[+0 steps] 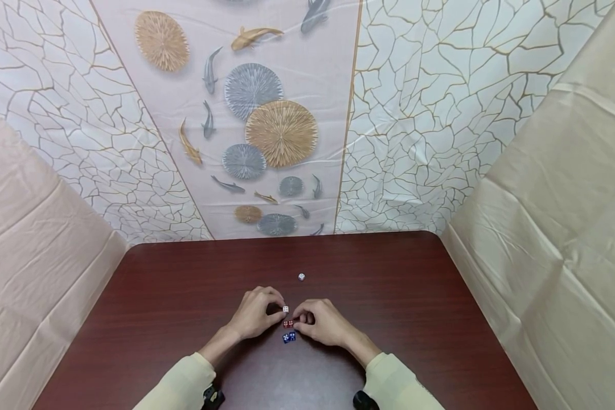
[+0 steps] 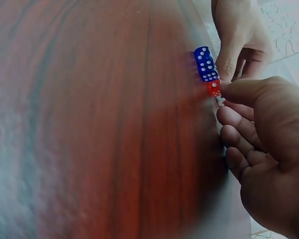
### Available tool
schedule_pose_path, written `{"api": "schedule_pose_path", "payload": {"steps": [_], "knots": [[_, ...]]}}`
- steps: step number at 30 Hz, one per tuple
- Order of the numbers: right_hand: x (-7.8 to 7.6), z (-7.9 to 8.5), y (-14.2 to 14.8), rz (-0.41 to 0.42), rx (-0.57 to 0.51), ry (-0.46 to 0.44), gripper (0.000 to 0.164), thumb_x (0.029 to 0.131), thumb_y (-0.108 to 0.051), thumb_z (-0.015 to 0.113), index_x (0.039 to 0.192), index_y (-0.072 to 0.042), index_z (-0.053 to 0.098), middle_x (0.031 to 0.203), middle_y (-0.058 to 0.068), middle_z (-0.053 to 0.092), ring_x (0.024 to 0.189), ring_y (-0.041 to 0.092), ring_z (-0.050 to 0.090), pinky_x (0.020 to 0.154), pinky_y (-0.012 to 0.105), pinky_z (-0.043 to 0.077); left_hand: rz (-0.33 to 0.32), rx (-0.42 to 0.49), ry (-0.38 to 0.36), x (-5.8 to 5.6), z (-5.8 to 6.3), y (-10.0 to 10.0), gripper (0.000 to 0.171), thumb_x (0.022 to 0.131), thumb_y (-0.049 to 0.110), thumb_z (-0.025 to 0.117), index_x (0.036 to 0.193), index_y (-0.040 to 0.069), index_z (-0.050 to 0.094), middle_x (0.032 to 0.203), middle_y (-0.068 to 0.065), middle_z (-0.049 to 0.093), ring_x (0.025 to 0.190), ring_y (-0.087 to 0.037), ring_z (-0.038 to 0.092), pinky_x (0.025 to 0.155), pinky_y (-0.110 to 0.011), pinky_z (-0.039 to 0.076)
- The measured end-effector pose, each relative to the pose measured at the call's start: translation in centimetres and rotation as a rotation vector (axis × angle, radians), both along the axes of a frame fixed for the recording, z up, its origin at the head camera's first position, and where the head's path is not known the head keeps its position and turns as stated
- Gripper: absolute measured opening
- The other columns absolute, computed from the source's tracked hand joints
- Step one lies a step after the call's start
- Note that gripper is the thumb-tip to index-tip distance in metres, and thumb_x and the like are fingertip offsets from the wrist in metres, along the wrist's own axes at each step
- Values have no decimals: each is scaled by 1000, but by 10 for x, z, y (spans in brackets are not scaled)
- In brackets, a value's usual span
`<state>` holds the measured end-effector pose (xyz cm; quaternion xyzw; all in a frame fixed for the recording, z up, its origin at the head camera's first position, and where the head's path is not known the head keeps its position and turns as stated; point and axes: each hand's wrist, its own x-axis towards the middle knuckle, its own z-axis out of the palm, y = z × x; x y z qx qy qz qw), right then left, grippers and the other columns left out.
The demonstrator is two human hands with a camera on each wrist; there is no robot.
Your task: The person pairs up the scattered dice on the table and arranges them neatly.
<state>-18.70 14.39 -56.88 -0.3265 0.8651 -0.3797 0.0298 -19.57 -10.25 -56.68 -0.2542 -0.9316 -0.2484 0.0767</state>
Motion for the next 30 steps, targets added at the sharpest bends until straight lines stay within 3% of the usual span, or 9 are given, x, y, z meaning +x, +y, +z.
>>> {"api": "schedule_pose_path", "payload": {"steps": [5, 12, 20, 30], "knots": [[-2, 4, 4, -7, 0, -21, 15, 100, -13, 87, 113, -11, 83, 92, -11, 73, 82, -4, 62, 75, 28, 60, 0, 1, -1, 1, 0, -1, 7, 94, 20, 91, 99, 16, 87, 111, -1, 83, 109, -28, 76, 98, -59, 57], [-10, 9, 10, -52, 14, 2, 16, 100, -13, 85, 115, -10, 82, 96, -9, 73, 86, 3, 66, 78, 28, 60, 4, 4, -7, 1, 0, -2, 7, 94, 22, 91, 99, 17, 87, 110, 0, 83, 109, -27, 76, 97, -58, 57], [-32, 13, 17, -159, 16, 62, 14, 99, -10, 86, 112, -9, 82, 97, -2, 74, 89, 12, 69, 80, 29, 59, 2, -5, 6, 0, -1, -2, 6, 94, 23, 90, 98, 18, 87, 111, 1, 83, 108, -26, 75, 97, -56, 57], [-55, 11, 19, -218, 68, 43, 18, 101, -11, 84, 119, -7, 82, 104, 1, 75, 95, 15, 70, 86, 33, 60, 6, -17, 12, 0, -3, -2, 7, 95, 24, 90, 98, 19, 88, 111, 3, 83, 110, -25, 76, 98, -55, 58]]}}
